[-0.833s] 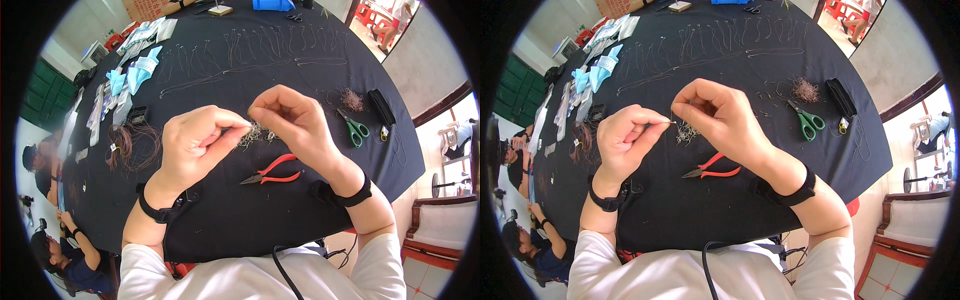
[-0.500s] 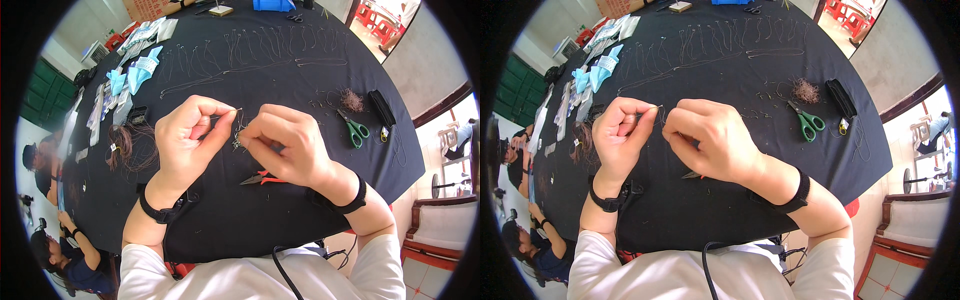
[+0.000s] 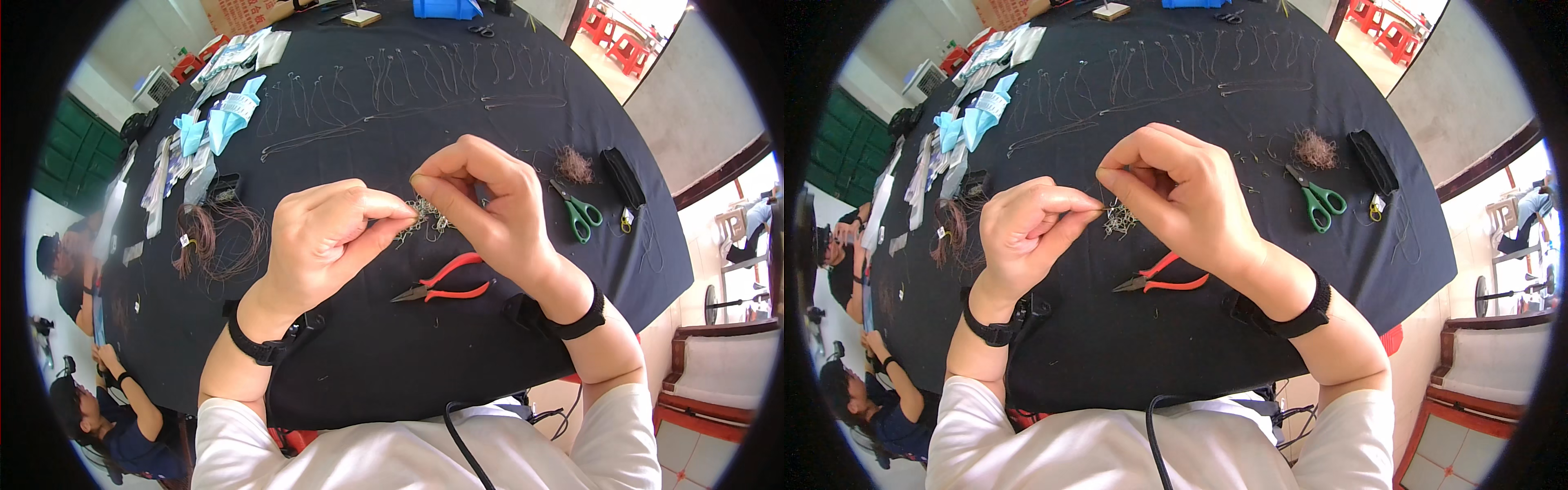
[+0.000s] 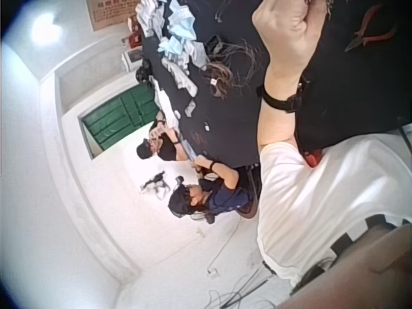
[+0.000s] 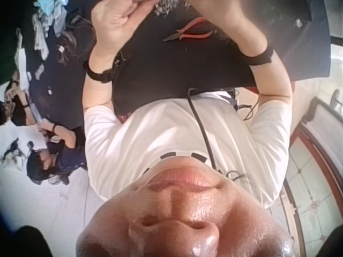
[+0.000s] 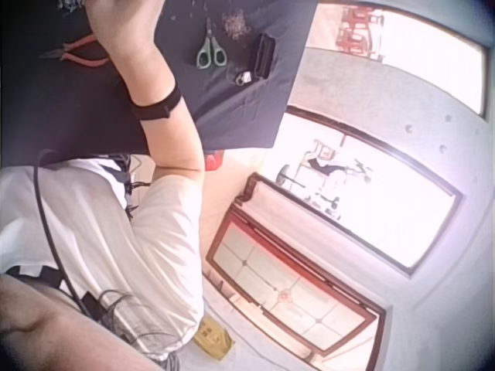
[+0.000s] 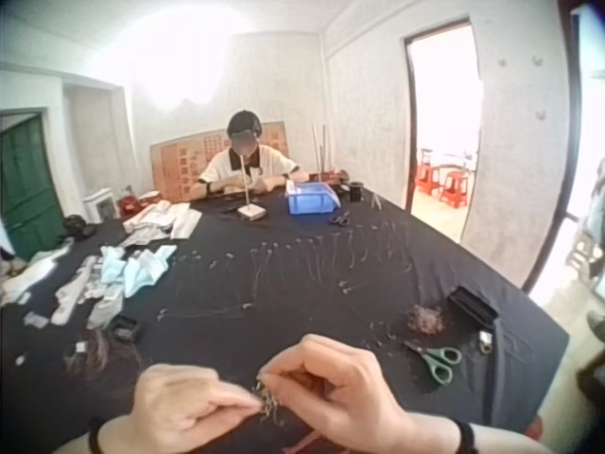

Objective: The person picks up a fishing hook and line, threads the line through the eye, and wraps it around the hook to tie a knot. They then tighten the knot using pliers and place the finished assembly on the table.

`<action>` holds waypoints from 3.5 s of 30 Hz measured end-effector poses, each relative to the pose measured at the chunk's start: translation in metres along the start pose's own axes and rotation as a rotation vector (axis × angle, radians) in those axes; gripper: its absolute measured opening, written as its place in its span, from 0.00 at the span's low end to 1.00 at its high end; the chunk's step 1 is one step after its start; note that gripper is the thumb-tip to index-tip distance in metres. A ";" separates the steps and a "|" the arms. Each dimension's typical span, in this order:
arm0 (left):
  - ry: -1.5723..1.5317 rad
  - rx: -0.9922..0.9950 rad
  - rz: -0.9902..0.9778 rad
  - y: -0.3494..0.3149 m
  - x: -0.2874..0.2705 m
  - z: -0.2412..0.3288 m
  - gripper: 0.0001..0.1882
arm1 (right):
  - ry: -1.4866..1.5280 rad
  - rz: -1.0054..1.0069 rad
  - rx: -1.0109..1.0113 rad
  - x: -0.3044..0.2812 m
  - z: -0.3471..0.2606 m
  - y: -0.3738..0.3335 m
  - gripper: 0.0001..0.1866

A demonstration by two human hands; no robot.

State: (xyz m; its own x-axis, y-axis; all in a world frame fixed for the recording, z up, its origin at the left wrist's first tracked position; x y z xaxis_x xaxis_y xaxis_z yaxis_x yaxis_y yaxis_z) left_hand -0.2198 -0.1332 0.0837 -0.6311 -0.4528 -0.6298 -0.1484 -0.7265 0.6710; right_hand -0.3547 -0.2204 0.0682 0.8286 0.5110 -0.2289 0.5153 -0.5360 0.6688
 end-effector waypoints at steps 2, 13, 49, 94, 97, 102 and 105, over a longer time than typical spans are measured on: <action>-0.006 -0.053 0.007 0.000 -0.003 0.000 0.09 | 0.315 -0.031 0.328 0.008 0.026 -0.006 0.02; -0.005 -0.237 0.148 -0.008 -0.010 -0.014 0.06 | -0.064 -0.167 -0.175 0.024 -0.020 -0.009 0.07; -0.890 -0.627 0.241 -0.018 0.005 -0.047 0.05 | 0.122 -0.324 0.585 0.027 0.030 -0.018 0.11; -0.888 -0.647 0.146 -0.024 0.018 -0.049 0.06 | -0.272 -0.356 0.062 0.051 -0.003 -0.031 0.07; -0.892 -0.639 0.161 -0.022 0.019 -0.048 0.05 | -0.269 -0.362 0.061 0.051 -0.002 -0.032 0.07; -0.878 -0.603 0.185 -0.021 0.018 -0.047 0.04 | -0.160 -0.409 0.192 0.050 0.003 -0.031 0.07; -0.834 -0.621 0.205 -0.022 0.016 -0.047 0.04 | 0.081 -0.398 0.426 0.043 0.006 -0.024 0.10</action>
State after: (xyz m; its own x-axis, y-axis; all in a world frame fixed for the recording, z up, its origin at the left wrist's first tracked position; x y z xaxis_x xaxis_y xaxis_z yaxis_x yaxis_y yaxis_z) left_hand -0.1911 -0.1489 0.0407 -0.9580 -0.2694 0.0985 0.2863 -0.9200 0.2678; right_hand -0.3300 -0.1891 0.0381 0.5428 0.7691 -0.3375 0.8396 -0.5068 0.1955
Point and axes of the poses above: each hand's wrist, its own y-axis towards the middle knuckle, its own x-axis out of the palm, z = x × y, the point moved 6 cm from there along y, towards the middle knuckle, and after that the axes turned 7 degrees about y, right-handed, at the moved point
